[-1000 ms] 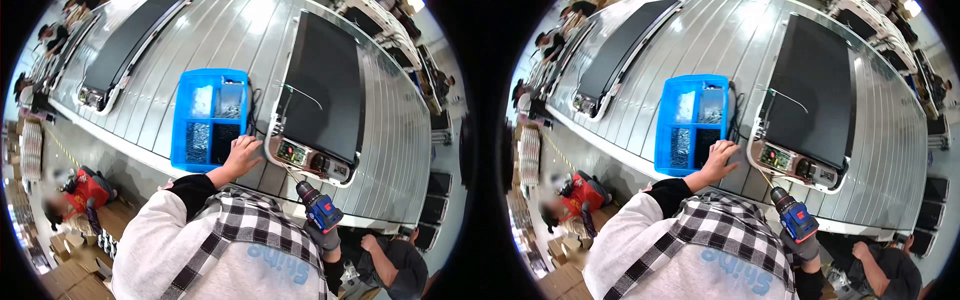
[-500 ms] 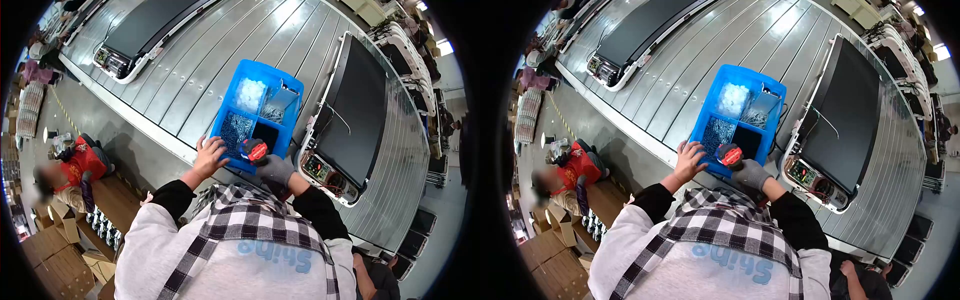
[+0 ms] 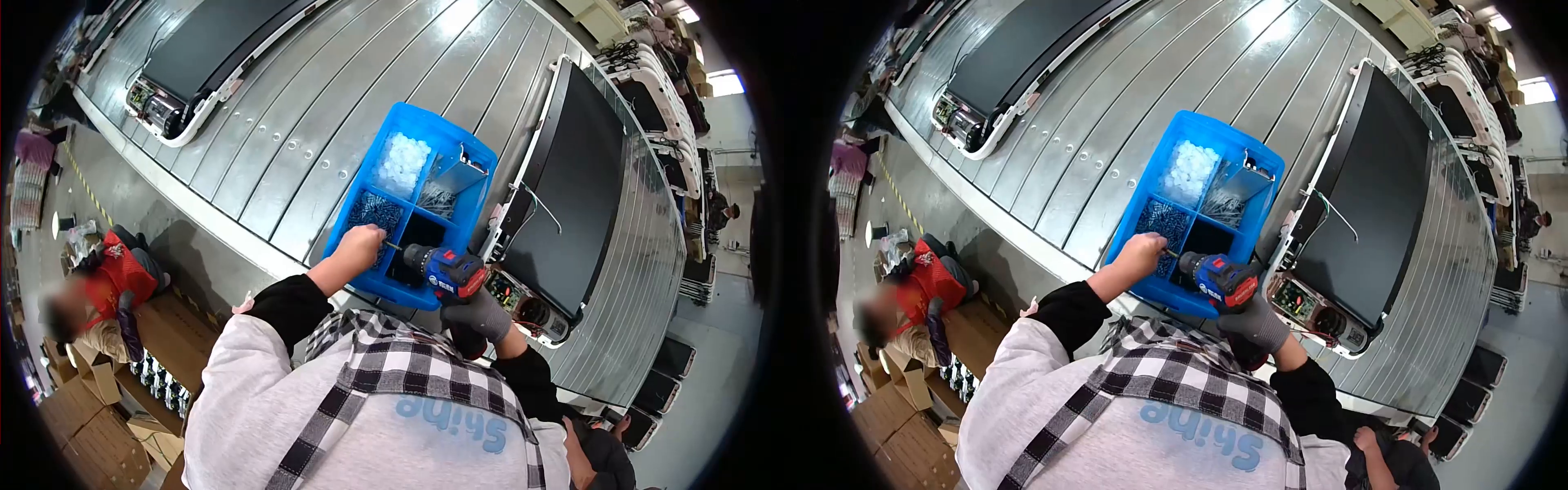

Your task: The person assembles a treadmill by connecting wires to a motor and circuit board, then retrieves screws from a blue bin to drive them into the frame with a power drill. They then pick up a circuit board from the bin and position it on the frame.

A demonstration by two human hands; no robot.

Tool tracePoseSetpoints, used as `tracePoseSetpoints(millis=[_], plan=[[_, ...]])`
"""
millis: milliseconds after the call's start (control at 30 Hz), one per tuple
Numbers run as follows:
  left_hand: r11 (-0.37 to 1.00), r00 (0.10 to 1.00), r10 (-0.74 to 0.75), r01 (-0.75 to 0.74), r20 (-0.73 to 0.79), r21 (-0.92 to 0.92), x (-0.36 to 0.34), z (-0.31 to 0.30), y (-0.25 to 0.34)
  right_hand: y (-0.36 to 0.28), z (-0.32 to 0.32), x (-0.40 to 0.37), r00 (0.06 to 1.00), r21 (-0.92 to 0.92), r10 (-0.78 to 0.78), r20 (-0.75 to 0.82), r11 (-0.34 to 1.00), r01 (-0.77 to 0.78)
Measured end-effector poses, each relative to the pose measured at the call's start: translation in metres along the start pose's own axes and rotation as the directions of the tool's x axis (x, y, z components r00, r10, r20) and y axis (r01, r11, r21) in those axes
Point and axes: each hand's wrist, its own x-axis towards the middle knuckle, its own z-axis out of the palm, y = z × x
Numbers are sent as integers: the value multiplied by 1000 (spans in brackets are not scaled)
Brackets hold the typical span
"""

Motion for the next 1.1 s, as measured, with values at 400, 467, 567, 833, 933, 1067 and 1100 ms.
tracePoseSetpoints(millis=[400,467,567,833,933,1067,1100], plan=[[532,896,-404,395,186,-749,9,-3,-1,27,-26,-29,998,-66,-63,-20,996,62],[-161,847,-288,416,446,-895,6,-15,16,9,-24,-44,997,-51,-53,-49,997,51],[-509,888,-121,328,443,-796,0,-10,35,13,-27,-61,987,-175,-153,-43,974,143],[-601,934,-37,262,354,-755,-10,-8,89,30,-38,-110,974,-282,-219,-65,940,193],[-466,936,-98,257,339,-847,-11,-4,109,20,-42,-115,813,-736,-557,172,476,481],[-589,909,-163,222,383,-777,-10,13,134,27,-43,-130,754,-860,-501,424,38,509],[-574,903,-189,218,386,-790,-10,16,138,35,-44,-132,787,-845,-499,363,181,504]])
